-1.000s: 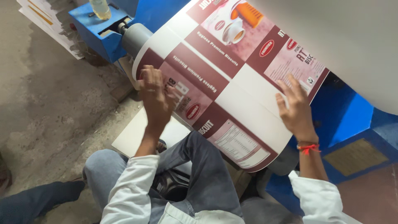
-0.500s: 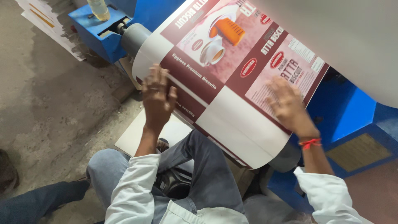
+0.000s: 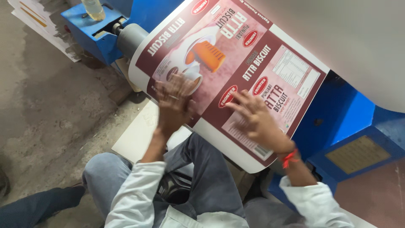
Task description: The person guides a continuous roll of printed packaging material through a processing machine, using both hands to smooth the paper as it unwinds.
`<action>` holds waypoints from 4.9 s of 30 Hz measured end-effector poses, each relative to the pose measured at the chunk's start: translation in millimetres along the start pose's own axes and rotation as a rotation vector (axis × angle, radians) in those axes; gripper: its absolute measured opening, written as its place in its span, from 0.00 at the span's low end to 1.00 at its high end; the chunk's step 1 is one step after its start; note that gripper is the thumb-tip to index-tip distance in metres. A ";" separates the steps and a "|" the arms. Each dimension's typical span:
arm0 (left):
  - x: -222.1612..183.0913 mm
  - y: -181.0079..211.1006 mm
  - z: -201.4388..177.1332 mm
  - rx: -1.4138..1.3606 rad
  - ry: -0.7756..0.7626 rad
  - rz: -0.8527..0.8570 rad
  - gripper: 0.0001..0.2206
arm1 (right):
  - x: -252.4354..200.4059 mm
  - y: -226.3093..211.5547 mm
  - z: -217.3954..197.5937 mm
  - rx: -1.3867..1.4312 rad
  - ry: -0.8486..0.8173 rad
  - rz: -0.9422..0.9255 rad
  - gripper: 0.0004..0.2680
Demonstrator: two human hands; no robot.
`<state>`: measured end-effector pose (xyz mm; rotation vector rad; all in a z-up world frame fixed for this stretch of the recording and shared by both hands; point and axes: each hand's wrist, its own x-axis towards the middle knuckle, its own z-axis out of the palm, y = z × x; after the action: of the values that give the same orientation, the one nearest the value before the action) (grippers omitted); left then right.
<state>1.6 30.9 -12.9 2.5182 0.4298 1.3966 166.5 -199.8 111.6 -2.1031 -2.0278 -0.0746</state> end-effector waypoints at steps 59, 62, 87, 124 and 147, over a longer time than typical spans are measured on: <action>-12.7 81.3 -0.3 -0.298 -0.263 0.290 0.29 | -50.3 -56.1 15.0 0.055 0.224 0.377 0.19; -15.6 95.9 5.8 -0.257 -0.305 0.262 0.31 | -40.9 -56.2 16.9 0.152 0.231 0.366 0.18; -6.1 -50.6 -18.0 -0.002 0.041 -0.200 0.25 | -48.4 -63.1 17.4 0.304 0.387 0.571 0.16; -7.3 -10.7 12.6 -0.050 0.017 0.037 0.25 | -27.4 -86.0 19.0 0.370 0.397 0.377 0.12; -8.5 -1.6 -15.6 -0.056 0.048 -0.091 0.24 | -86.2 -42.1 16.3 0.206 0.576 0.511 0.09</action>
<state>-16.2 30.3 -12.0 2.3935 0.5001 1.4175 118.8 -280.2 84.8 -2.0830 -1.1011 -0.3273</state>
